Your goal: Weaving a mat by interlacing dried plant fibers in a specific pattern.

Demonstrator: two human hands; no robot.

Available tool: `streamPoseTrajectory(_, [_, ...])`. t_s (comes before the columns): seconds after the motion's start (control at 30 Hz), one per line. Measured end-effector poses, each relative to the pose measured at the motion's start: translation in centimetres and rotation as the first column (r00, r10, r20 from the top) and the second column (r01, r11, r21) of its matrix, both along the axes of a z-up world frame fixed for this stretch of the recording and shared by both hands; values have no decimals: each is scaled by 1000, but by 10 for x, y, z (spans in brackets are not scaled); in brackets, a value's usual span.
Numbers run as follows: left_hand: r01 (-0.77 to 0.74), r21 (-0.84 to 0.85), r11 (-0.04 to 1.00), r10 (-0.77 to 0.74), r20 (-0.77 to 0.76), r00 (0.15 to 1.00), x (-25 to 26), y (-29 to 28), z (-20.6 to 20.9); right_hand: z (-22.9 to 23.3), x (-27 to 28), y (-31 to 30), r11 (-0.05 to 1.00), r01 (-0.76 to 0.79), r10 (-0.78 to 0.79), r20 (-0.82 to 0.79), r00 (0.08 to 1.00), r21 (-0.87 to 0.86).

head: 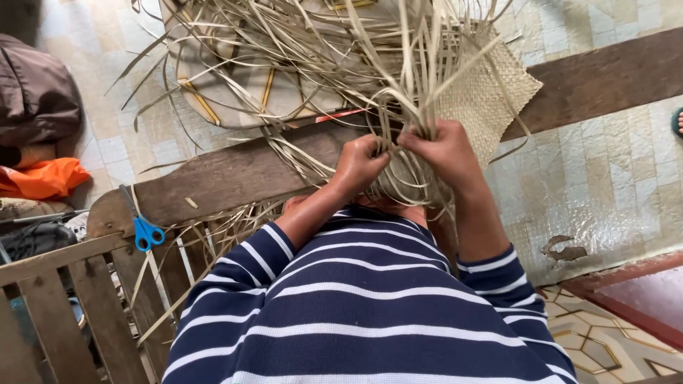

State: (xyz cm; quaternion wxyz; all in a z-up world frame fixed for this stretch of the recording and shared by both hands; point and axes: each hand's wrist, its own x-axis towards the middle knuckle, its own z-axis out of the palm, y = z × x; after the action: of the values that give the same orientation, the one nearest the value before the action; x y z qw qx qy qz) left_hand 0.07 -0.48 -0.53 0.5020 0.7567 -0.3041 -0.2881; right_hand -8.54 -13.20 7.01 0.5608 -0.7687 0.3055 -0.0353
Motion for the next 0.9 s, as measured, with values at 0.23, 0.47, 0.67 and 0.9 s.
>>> streamPoseTrajectory(0.23, [37, -107, 994, -61, -231, 971, 2, 5, 4, -24, -36, 16, 997, -77, 78, -200, 977, 14])
streamPoseTrajectory(0.47, [28, 5, 1000, -28, -4, 1000, 2, 0, -7, 18, -32, 15, 993, 120, -120, -12, 993, -21])
streamPoseTrajectory(0.67, [-17, 30, 999, 21, -150, 988, 0, -2, -18, -57, -41, 13, 921, -145, 114, -105, 988, -361])
streamPoseTrajectory(0.9, [-6, 0, 1000, 5, -333, 943, 3, -2, -42, -21, -26, 21, 970, 148, -128, -111, 985, 194])
